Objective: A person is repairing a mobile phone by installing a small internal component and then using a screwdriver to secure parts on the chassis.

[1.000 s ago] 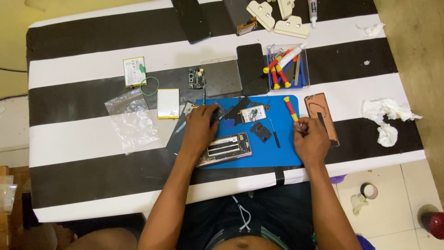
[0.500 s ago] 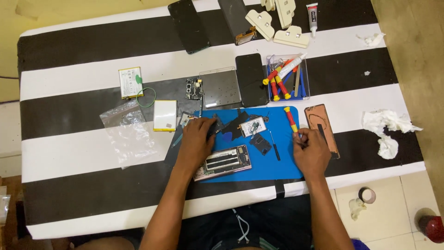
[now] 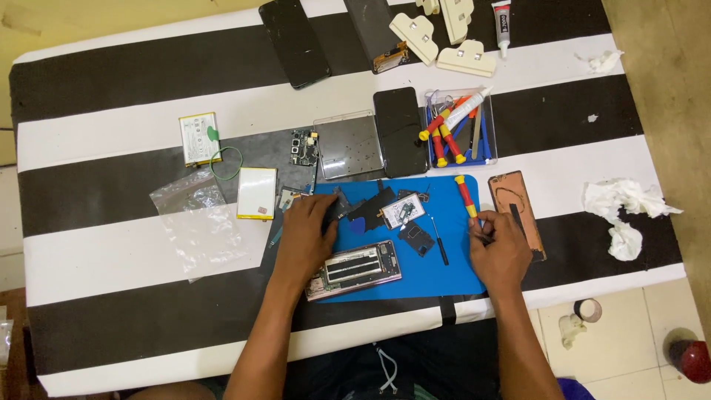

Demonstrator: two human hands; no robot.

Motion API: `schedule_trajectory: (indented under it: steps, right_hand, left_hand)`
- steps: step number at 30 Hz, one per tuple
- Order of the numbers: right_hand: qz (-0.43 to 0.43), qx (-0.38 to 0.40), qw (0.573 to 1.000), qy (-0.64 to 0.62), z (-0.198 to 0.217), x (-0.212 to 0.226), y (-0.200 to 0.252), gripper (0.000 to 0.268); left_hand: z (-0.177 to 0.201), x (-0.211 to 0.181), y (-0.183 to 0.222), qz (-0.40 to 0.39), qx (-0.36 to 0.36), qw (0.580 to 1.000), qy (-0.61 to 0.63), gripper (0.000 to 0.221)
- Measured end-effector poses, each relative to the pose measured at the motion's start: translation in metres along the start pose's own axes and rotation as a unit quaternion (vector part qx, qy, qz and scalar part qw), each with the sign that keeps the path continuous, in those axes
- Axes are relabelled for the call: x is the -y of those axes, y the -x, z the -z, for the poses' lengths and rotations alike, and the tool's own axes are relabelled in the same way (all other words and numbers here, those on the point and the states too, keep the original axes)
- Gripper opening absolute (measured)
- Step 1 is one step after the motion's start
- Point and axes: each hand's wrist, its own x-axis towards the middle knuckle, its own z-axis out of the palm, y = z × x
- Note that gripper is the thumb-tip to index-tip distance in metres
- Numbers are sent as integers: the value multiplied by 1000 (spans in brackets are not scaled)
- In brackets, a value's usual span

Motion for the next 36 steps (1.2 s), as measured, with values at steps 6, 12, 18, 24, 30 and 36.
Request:
schedule_trajectory:
  steps: [6,12,18,24,30,36]
  right_hand:
    - [6,-31,999,25,24,38,-11,18]
    - [-49,91,994,45,10,54,-33,32]
    - [-11,154,985,73,9,44,-47,26]
    - [4,161,986,27,3,28,-81,30]
    - [38,171,985,-2,7,28,-98,44]
    - [-14,152,987,-42,14,19,-90,22]
  left_hand:
    - [-6,2,1,-6,-19,999,-29,47]
    - [-21,-25,-17,-33,3,999,-13,48]
    - [-44,-28,-21,-35,70,996,-52,55]
    - [-39,-29,-24,-17,109,993,-29,53]
    - [-32,-33,-23,-26,95,995,-11,54]
    - [-36,-30,-23,-34,82,996,10,52]
